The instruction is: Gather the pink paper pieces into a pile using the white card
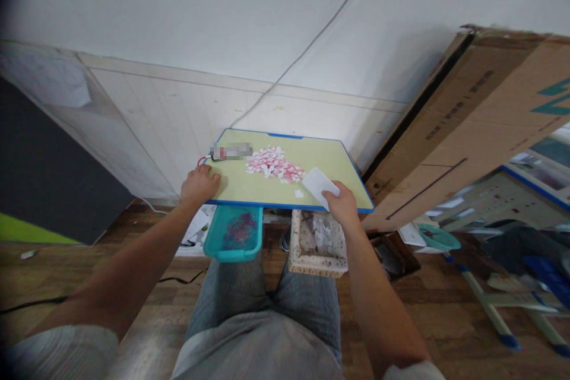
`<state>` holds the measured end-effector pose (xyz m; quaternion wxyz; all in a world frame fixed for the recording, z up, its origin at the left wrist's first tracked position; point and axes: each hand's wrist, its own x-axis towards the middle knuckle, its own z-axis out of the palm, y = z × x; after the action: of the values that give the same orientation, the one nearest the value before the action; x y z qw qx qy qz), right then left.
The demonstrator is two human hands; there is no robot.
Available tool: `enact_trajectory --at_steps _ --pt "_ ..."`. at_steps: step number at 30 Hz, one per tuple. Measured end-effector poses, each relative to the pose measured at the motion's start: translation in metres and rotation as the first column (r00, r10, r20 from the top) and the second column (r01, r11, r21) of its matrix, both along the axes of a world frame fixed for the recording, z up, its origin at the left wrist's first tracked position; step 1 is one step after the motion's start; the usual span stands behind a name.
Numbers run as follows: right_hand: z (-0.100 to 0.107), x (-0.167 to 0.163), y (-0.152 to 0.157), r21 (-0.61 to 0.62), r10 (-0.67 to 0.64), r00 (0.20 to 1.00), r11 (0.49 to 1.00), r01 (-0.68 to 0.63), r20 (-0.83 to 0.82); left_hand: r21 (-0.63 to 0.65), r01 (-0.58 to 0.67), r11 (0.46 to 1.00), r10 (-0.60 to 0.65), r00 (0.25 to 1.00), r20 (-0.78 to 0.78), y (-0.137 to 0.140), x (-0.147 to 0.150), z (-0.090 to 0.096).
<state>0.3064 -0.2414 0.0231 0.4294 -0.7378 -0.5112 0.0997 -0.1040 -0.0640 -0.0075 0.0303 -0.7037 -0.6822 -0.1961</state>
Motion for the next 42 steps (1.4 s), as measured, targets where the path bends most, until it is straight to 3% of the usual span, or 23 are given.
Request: enact_trajectory --at_steps 4,10,15,20,24,31,42 --pt "0.013 -0.012 0.03 -0.035 0.109 0.984 0.994 -0.105 0.142 -0.029 -0.01 1.0 0.01 1.0 0.002 -0.002 0.002 0.004" --pt "0.011 -0.044 0.053 -0.135 0.138 0.943 0.986 -0.101 0.302 -0.033 -0.004 0.999 0.004 1.0 0.001 -0.004 0.003 0.005" --pt "0.011 -0.036 0.047 -0.167 0.193 0.924 0.975 -0.144 0.33 -0.034 0.002 0.999 -0.002 1.0 0.003 -0.001 0.0 0.002" --pt "0.028 -0.011 0.03 -0.231 0.325 0.883 0.939 -0.256 0.339 -0.01 0.02 1.0 -0.02 1.0 0.008 0.001 -0.001 -0.002" --pt "0.034 -0.008 0.026 -0.179 0.292 0.892 0.954 -0.243 0.346 0.0 0.018 1.0 -0.018 1.0 -0.001 0.002 -0.002 -0.004" --pt "0.015 -0.027 0.043 -0.156 0.295 0.903 0.954 -0.258 0.312 -0.008 0.012 1.0 -0.012 1.0 -0.003 0.001 -0.002 -0.003" --pt "0.028 0.018 0.017 -0.215 0.308 0.898 0.944 -0.249 0.314 -0.004 0.018 1.0 -0.018 1.0 0.019 0.001 -0.002 -0.003"
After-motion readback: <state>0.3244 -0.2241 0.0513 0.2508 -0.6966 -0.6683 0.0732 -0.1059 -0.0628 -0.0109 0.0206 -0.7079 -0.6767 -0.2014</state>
